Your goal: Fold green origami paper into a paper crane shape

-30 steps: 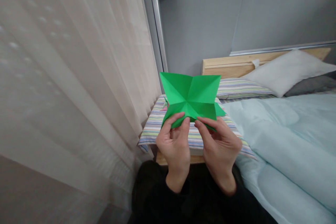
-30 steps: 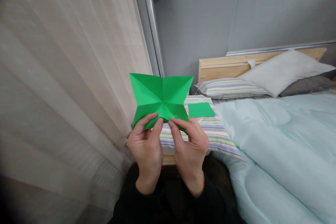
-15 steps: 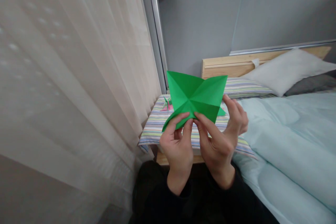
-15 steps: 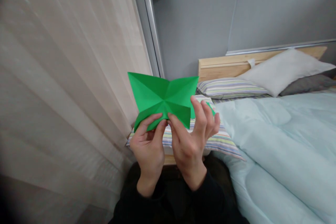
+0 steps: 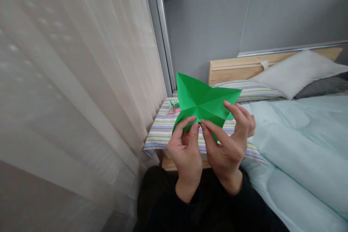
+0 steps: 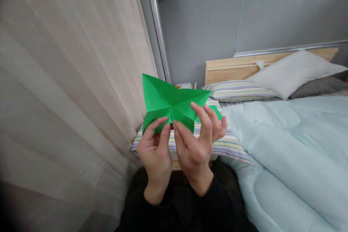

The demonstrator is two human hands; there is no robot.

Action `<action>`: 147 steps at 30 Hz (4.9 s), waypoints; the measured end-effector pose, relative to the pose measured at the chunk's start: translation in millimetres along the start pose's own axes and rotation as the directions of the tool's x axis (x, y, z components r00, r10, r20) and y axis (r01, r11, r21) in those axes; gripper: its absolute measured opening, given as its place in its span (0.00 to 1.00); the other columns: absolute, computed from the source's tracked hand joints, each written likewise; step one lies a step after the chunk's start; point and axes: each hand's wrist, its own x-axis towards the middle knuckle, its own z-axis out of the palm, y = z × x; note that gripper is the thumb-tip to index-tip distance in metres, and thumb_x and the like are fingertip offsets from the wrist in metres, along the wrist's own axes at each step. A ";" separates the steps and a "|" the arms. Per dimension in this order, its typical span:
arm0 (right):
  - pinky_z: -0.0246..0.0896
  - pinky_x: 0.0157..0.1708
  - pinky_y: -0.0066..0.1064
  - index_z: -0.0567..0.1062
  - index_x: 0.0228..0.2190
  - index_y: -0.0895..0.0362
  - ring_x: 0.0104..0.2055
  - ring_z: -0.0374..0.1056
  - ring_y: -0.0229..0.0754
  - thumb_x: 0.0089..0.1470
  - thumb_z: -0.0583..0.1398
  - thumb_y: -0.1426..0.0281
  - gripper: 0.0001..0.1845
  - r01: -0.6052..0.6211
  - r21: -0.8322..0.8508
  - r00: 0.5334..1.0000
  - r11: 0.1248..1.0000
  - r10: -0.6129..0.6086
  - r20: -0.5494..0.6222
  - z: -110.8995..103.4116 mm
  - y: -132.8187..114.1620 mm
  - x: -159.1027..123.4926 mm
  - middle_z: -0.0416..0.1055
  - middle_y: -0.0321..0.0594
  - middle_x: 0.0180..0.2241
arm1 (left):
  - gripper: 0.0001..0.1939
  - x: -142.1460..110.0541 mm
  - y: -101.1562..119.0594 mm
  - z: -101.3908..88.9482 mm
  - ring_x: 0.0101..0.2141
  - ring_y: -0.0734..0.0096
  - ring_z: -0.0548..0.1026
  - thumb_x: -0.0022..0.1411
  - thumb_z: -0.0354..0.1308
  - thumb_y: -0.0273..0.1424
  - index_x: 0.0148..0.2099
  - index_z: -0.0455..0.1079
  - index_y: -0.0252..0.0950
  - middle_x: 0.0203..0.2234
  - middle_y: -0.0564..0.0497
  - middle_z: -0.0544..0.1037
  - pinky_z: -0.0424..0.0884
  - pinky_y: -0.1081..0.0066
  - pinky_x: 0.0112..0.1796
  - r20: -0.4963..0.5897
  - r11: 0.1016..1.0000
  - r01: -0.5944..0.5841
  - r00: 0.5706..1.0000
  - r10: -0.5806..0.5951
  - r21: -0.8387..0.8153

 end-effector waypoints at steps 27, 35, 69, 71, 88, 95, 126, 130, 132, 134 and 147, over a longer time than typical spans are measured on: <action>0.55 0.61 0.54 0.73 0.54 0.51 0.55 0.72 0.57 0.58 0.65 0.66 0.22 -0.055 0.148 0.886 0.987 -0.021 0.464 -39.9 30.0 44.1 0.78 0.45 0.51 | 0.38 60.1 6.4 -42.2 0.30 0.64 0.78 0.51 0.71 0.25 0.64 0.68 0.45 0.36 0.47 0.82 0.75 0.62 0.41 0.643 0.980 0.031 0.751 -0.151 0.194; 0.62 0.31 0.32 0.78 0.29 0.54 0.28 0.69 0.41 0.57 0.64 0.66 0.06 -0.517 0.322 0.676 0.793 0.148 0.722 -22.7 59.9 42.1 0.76 0.33 0.25 | 0.10 57.8 2.7 -43.1 0.32 0.64 0.80 0.56 0.69 0.29 0.42 0.80 0.39 0.30 0.48 0.83 0.76 0.67 0.36 0.718 0.960 0.160 0.638 -0.278 0.230; 0.65 0.48 0.41 0.76 0.37 0.55 0.46 0.73 0.48 0.64 0.59 0.62 0.10 -0.443 0.275 0.816 0.853 0.258 0.517 -5.0 69.3 14.2 0.78 0.44 0.40 | 0.14 36.2 -37.4 -24.5 0.32 0.66 0.75 0.65 0.59 0.36 0.45 0.78 0.31 0.31 0.48 0.80 0.68 0.70 0.35 0.698 0.908 0.316 0.585 -0.414 0.274; 0.66 0.44 0.40 0.75 0.39 0.55 0.41 0.74 0.48 0.59 0.64 0.64 0.09 -0.348 0.226 0.838 0.910 0.194 0.510 -12.6 63.6 17.4 0.78 0.42 0.38 | 0.14 36.3 -36.1 -25.2 0.35 0.63 0.77 0.68 0.55 0.33 0.50 0.77 0.33 0.35 0.47 0.82 0.69 0.69 0.36 0.664 0.924 0.109 0.666 -0.341 0.366; 0.60 0.26 0.29 0.81 0.41 0.53 0.26 0.65 0.36 0.54 0.66 0.68 0.11 -0.719 0.399 0.634 0.568 0.303 0.712 -8.9 66.5 11.1 0.71 0.32 0.26 | 0.21 35.8 -23.8 -30.1 0.55 0.54 0.77 0.70 0.51 0.28 0.63 0.69 0.36 0.55 0.44 0.79 0.70 0.58 0.56 0.803 0.841 -0.294 0.544 -0.243 0.454; 0.66 0.31 0.33 0.84 0.33 0.56 0.29 0.71 0.41 0.50 0.68 0.65 0.09 -0.731 0.322 0.594 0.602 0.329 0.734 -15.1 71.0 18.8 0.78 0.38 0.27 | 0.21 46.1 -20.4 -36.3 0.46 0.56 0.80 0.70 0.51 0.29 0.63 0.68 0.41 0.47 0.45 0.83 0.73 0.62 0.46 0.823 0.736 -0.432 0.483 -0.299 0.521; 0.66 0.47 0.40 0.76 0.35 0.53 0.47 0.73 0.50 0.54 0.69 0.66 0.09 -0.443 0.374 0.747 0.815 0.104 0.657 -20.9 65.9 13.2 0.77 0.41 0.43 | 0.21 38.4 -42.9 -32.4 0.27 0.68 0.76 0.59 0.64 0.46 0.27 0.78 0.30 0.22 0.47 0.78 0.74 0.70 0.28 0.518 0.860 0.503 0.716 -0.468 0.082; 0.66 0.49 0.42 0.74 0.30 0.53 0.46 0.73 0.49 0.53 0.69 0.68 0.08 -0.393 0.412 0.781 0.822 0.062 0.621 -21.1 60.7 10.7 0.77 0.42 0.43 | 0.20 38.3 -41.9 -32.4 0.29 0.68 0.75 0.60 0.62 0.45 0.29 0.77 0.31 0.25 0.48 0.77 0.75 0.68 0.30 0.474 0.863 0.503 0.750 -0.460 0.042; 0.67 0.46 0.42 0.75 0.35 0.53 0.44 0.73 0.49 0.53 0.69 0.68 0.09 -0.423 0.347 0.788 0.837 0.150 0.597 -21.1 58.6 9.0 0.77 0.41 0.40 | 0.20 38.0 -39.2 -32.2 0.27 0.69 0.73 0.59 0.64 0.44 0.25 0.74 0.32 0.22 0.51 0.73 0.75 0.69 0.31 0.488 0.885 0.461 0.759 -0.431 0.065; 0.69 0.43 0.41 0.75 0.38 0.53 0.41 0.74 0.49 0.52 0.69 0.67 0.12 -0.494 0.311 0.776 0.812 0.250 0.580 -20.6 58.1 7.4 0.78 0.40 0.37 | 0.20 37.0 -35.5 -32.5 0.26 0.71 0.71 0.59 0.64 0.42 0.23 0.71 0.33 0.20 0.54 0.69 0.74 0.69 0.33 0.504 0.920 0.374 0.775 -0.381 0.121; 0.72 0.44 0.40 0.75 0.34 0.51 0.43 0.77 0.47 0.58 0.59 0.78 0.09 -0.185 0.397 0.853 0.899 -0.054 0.520 -16.5 33.4 -9.5 0.80 0.41 0.39 | 0.19 25.7 -30.1 -16.6 0.29 0.73 0.72 0.58 0.66 0.47 0.35 0.74 0.34 0.28 0.52 0.76 0.68 0.73 0.32 0.436 0.715 0.674 0.709 -0.554 -0.188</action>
